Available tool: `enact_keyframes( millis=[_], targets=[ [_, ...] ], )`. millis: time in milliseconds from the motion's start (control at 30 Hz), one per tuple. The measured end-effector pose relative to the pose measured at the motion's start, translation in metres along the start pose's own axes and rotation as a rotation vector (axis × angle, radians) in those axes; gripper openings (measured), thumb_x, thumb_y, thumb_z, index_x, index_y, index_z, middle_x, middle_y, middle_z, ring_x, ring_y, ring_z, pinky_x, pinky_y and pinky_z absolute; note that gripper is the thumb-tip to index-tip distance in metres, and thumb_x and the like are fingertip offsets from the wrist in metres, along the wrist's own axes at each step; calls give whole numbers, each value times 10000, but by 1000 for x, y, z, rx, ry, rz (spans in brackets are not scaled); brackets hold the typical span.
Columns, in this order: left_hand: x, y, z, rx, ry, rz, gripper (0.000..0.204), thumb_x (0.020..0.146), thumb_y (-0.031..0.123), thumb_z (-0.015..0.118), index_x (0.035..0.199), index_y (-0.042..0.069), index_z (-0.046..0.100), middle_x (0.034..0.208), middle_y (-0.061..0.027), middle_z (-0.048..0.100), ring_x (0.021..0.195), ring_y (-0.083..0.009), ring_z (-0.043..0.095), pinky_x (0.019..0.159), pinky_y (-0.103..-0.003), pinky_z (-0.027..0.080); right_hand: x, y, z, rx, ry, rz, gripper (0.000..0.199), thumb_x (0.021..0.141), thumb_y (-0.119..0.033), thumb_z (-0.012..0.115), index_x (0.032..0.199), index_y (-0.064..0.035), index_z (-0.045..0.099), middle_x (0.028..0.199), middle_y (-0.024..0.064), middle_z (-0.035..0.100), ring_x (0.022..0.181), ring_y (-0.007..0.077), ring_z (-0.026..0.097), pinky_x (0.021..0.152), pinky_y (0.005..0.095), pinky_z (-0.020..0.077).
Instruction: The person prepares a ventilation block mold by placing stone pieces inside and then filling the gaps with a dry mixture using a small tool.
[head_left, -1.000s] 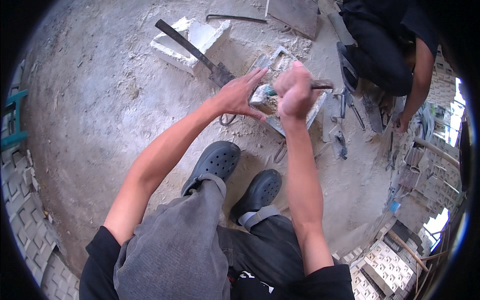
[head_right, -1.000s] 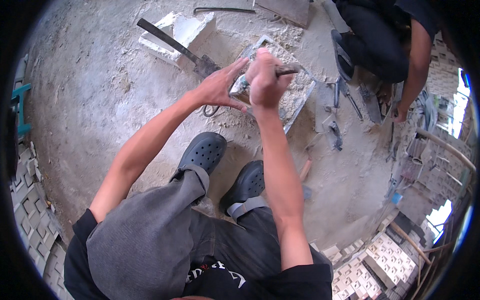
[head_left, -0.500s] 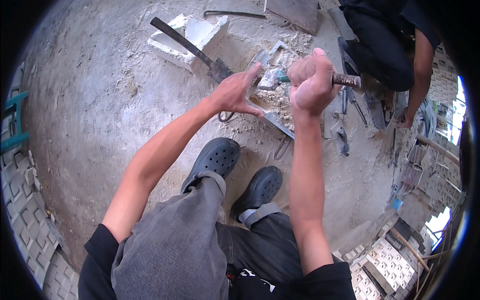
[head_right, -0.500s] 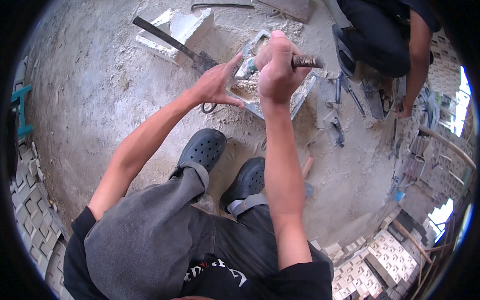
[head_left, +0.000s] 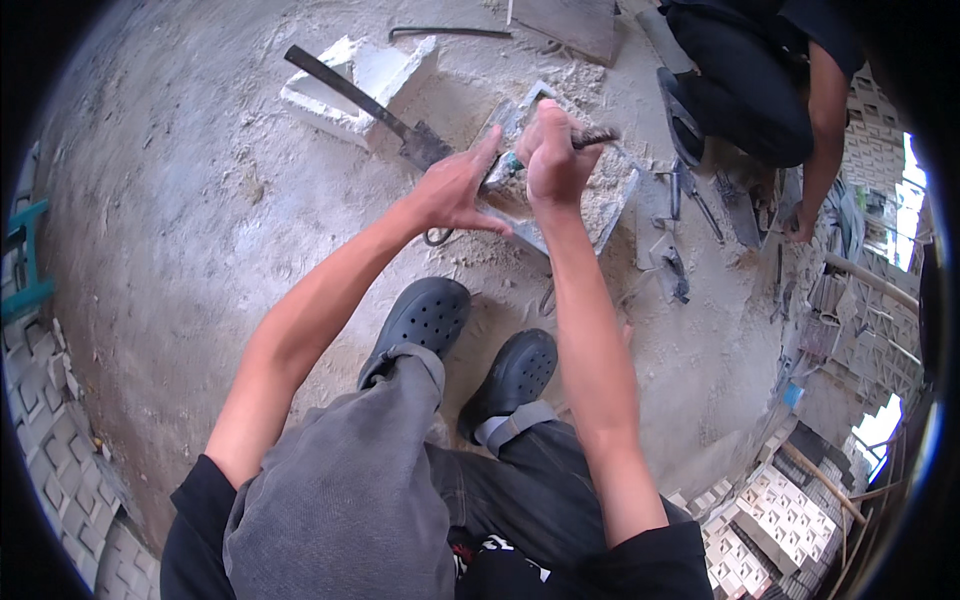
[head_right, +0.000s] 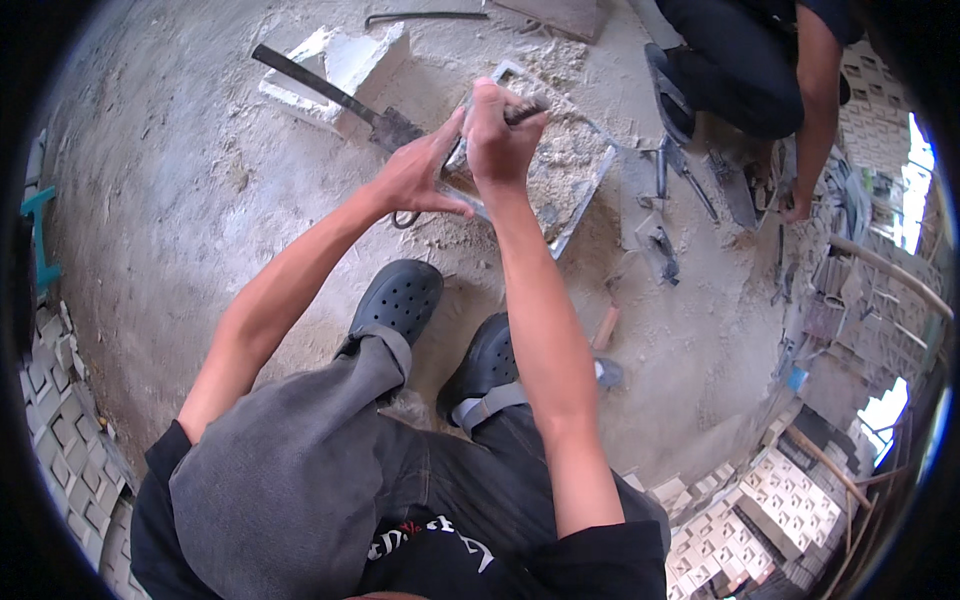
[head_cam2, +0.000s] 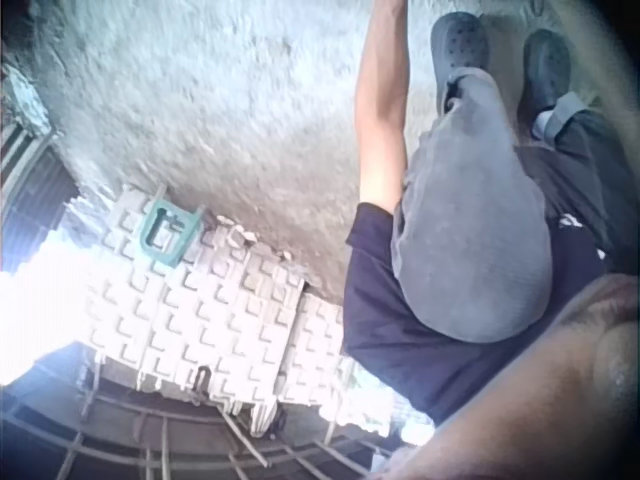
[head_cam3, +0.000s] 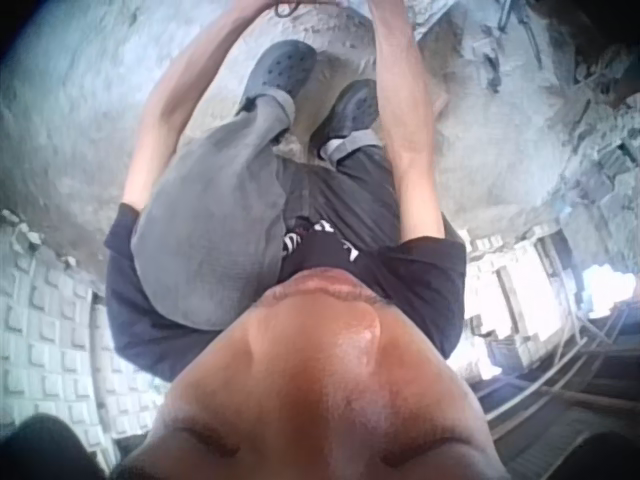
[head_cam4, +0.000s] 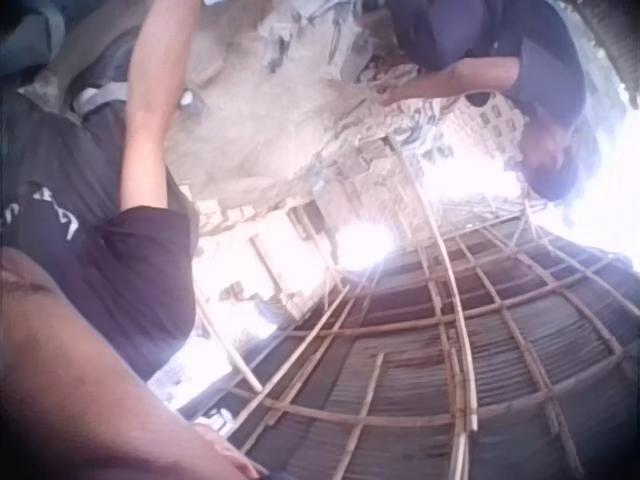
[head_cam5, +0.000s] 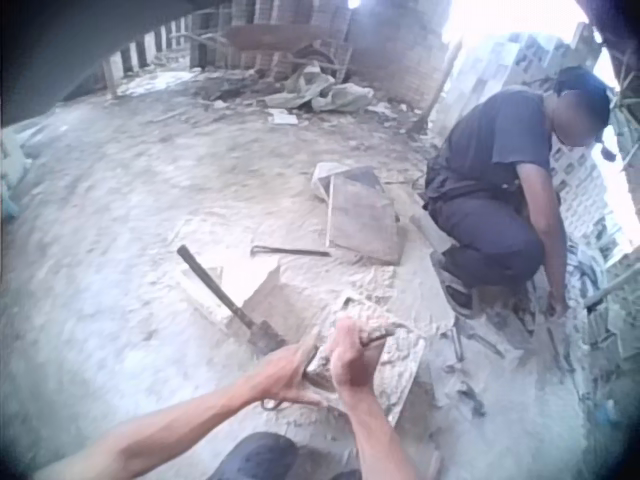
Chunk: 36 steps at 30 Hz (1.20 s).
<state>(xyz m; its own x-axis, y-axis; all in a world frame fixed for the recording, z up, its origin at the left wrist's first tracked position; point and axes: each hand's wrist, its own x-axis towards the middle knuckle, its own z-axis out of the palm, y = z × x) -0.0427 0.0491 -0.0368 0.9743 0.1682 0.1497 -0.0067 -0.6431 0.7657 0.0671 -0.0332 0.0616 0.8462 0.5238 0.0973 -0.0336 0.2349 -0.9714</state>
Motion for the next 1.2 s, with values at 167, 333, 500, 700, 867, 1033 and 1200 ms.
enact_keyframes(
  millis=[167, 333, 500, 700, 867, 1033, 1200],
  targets=[
    [-10, -11, -3, 23, -19, 39, 1463, 623, 716, 832, 1590, -41, 38, 1594, -319, 262, 1437, -450, 367, 1200, -452, 334, 11, -39, 4, 45, -70, -63, 416, 970, -164, 573, 559, -102, 561, 460, -55, 435, 415, 46, 445, 380, 243, 288],
    [-2, -5, 0, -27, -58, 20, 1432, 653, 683, 837, 1592, -36, 31, 1591, -318, 269, 1441, -444, 363, 1195, -448, 334, -3, -4, -1, 44, -74, 30, 403, 953, -119, 586, 557, -67, 536, 518, -33, 496, 440, 59, 426, 438, 264, 314],
    [-12, -11, 1, -79, -41, 35, 1402, 673, 655, 842, 1593, -35, 41, 1591, -313, 276, 1429, -449, 376, 1185, -447, 342, -8, -33, 7, 15, -98, -72, 415, 956, -112, 580, 547, -70, 519, 517, -40, 480, 446, 48, 420, 437, 259, 291],
    [-5, -10, -1, -74, -97, 14, 1434, 666, 724, 801, 1569, -93, 43, 1556, -341, 320, 1427, -443, 388, 1187, -441, 337, -11, -5, 6, -51, -85, 34, 428, 953, -126, 590, 542, -46, 504, 519, -44, 473, 474, 34, 406, 443, 263, 275],
    [-9, -6, -7, -72, -146, -66, 1428, 673, 708, 808, 1574, -83, 31, 1528, -346, 362, 1409, -450, 411, 1170, -444, 356, -10, -29, 1, 54, -82, -25, 403, 952, -128, 589, 562, -37, 543, 513, -28, 502, 458, 61, 434, 438, 276, 300],
    [-2, -7, -5, -108, -124, -31, 1420, 665, 668, 837, 1577, -74, 40, 1514, -348, 381, 1400, -462, 417, 1159, -458, 362, -10, -1, -2, -110, -89, -12, 418, 990, -188, 589, 606, -46, 507, 537, -29, 477, 484, 70, 406, 465, 287, 327],
    [-3, -3, -4, 74, -82, -51, 1481, 586, 713, 845, 1567, -98, 88, 1592, -348, 240, 1451, -445, 352, 1190, -475, 308, -13, -19, 13, -51, 210, 213, 465, 1005, -296, 620, 617, -130, 425, 556, -38, 426, 475, 93, 369, 502, 289, 361]
  ],
)
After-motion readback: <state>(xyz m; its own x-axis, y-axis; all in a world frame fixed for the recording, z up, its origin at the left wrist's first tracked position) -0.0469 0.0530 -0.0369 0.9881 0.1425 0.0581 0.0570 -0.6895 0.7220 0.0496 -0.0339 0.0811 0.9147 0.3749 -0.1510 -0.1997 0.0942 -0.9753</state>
